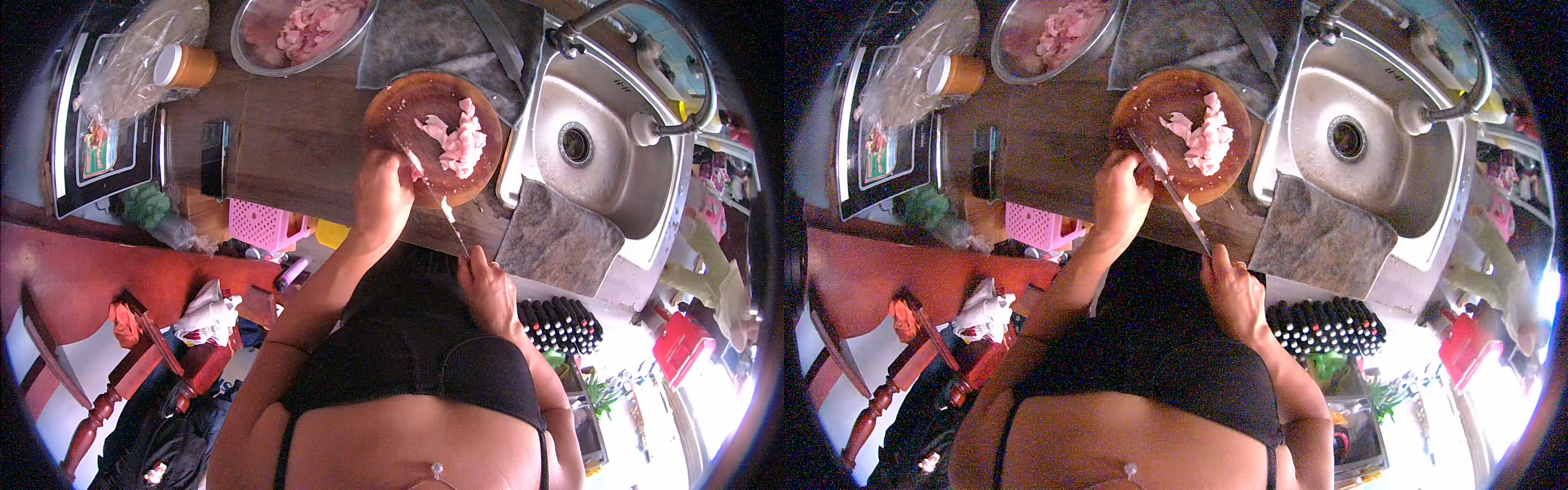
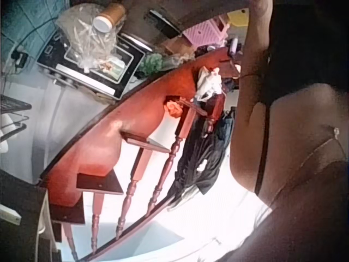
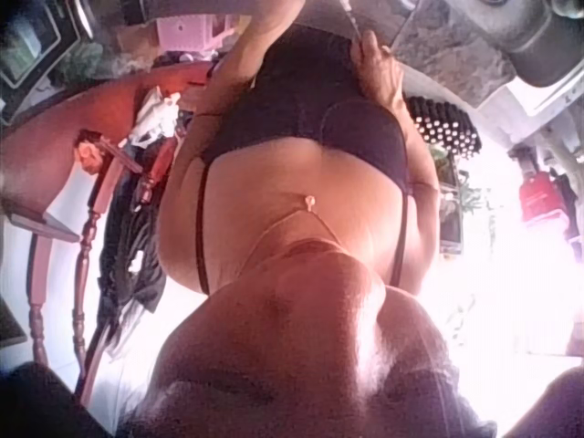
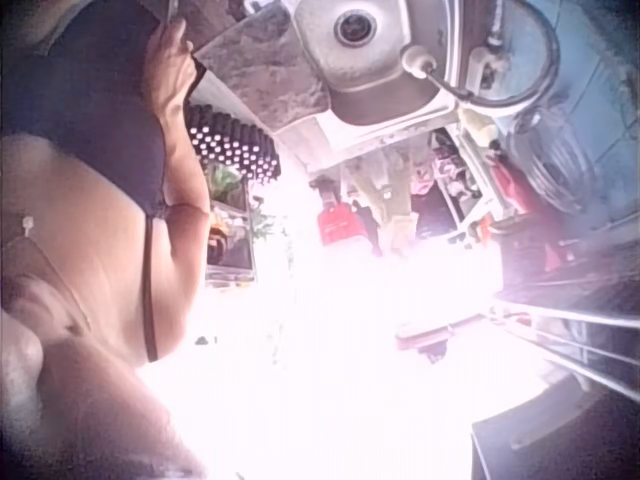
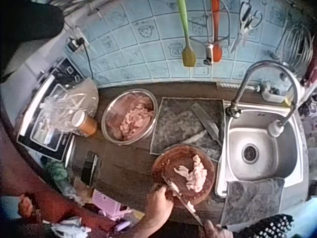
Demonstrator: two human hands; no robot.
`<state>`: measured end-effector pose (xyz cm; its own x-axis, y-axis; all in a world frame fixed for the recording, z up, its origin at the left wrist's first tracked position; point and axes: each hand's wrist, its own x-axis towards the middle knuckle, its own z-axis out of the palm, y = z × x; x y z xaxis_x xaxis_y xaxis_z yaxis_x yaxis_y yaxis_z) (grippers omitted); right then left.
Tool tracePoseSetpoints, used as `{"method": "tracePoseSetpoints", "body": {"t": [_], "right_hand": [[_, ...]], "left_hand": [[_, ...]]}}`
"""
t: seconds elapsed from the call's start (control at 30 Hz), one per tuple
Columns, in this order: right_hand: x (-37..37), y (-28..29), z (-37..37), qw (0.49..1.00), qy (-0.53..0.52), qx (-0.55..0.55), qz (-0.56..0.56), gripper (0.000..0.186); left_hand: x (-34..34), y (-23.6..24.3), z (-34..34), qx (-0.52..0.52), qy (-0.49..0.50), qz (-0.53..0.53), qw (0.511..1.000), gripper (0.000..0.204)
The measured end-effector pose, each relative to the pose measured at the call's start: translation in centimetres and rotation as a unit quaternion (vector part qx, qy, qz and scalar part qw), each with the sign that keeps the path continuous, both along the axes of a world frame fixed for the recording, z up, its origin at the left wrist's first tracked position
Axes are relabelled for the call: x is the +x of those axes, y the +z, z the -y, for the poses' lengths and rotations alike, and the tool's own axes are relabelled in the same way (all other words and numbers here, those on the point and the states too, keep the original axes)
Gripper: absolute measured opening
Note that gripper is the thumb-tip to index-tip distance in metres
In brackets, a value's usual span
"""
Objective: The person slices raw meat into smaller pieces on a wooden cutting board with a large knife, then transfers the sliced pieces into a metal bowl and selects another piece of meat to continue.
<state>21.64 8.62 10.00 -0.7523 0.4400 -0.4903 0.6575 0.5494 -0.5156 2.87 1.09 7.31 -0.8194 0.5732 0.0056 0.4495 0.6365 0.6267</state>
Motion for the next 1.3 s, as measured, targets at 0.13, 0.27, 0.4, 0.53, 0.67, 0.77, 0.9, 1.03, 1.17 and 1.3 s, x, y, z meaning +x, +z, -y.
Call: {"method": "tracePoseSetpoints", "body": {"t": [0.13, 0.27, 0.4, 0.53, 0.67, 0.77, 0.9, 1.03, 1.17, 1.3], "right_hand": [[-0.2, 0.6, -0.1, 1.0, -0.002, 0.001, 0.012, 0.021], [0.2, 0.6, -0.1, 1.0, 0.0, -0.006, -0.002, 0.021], [0.2, 0.3, 0.0, 1.0, 0.008, 0.007, 0.009, 0.02], [0.0, -0.3, -0.5, 1.0, 0.012, 0.018, 0.003, 0.018], [-0.4, 0.1, -1.3, 0.999, 0.033, 0.029, 0.015, 0.016], [-0.8, 0.1, -2.1, 0.998, 0.053, 0.027, 0.012, 0.015], [-3.1, 0.1, -2.9, 0.996, 0.08, 0.023, -0.005, 0.015], [-7.3, -1.9, -3.0, 0.996, 0.086, 0.025, -0.031, 0.016], [-7.8, -2.7, -2.9, 0.992, 0.078, 0.007, -0.096, 0.018], [-2.4, -1.0, -3.2, 0.996, 0.088, 0.004, -0.008, 0.019]], "left_hand": [[0.0, -0.1, -0.1, -0.025, -0.005, 0.025, 0.999, 0.009], [-0.1, -0.8, 0.2, -0.002, -0.009, 0.023, 1.0, 0.011], [0.0, -1.0, 0.2, -0.011, -0.017, 0.015, 1.0, 0.011], [0.1, -1.2, 0.0, -0.012, 0.017, 0.035, 0.999, 0.012], [0.0, -1.0, -0.1, -0.043, -0.003, 0.017, 0.999, 0.014], [0.0, -0.6, -0.2, -0.049, 0.001, -0.001, 0.999, 0.014], [-0.3, -0.2, -0.2, -0.029, -0.003, 0.003, 1.0, 0.014], [-0.1, 0.1, -0.7, -0.057, 0.003, 0.041, 0.998, 0.015], [-0.1, -0.7, -0.3, -0.042, 0.015, 0.073, 0.996, 0.017], [0.5, -0.9, -0.1, -0.015, 0.039, -0.03, 0.999, 0.015]]}}
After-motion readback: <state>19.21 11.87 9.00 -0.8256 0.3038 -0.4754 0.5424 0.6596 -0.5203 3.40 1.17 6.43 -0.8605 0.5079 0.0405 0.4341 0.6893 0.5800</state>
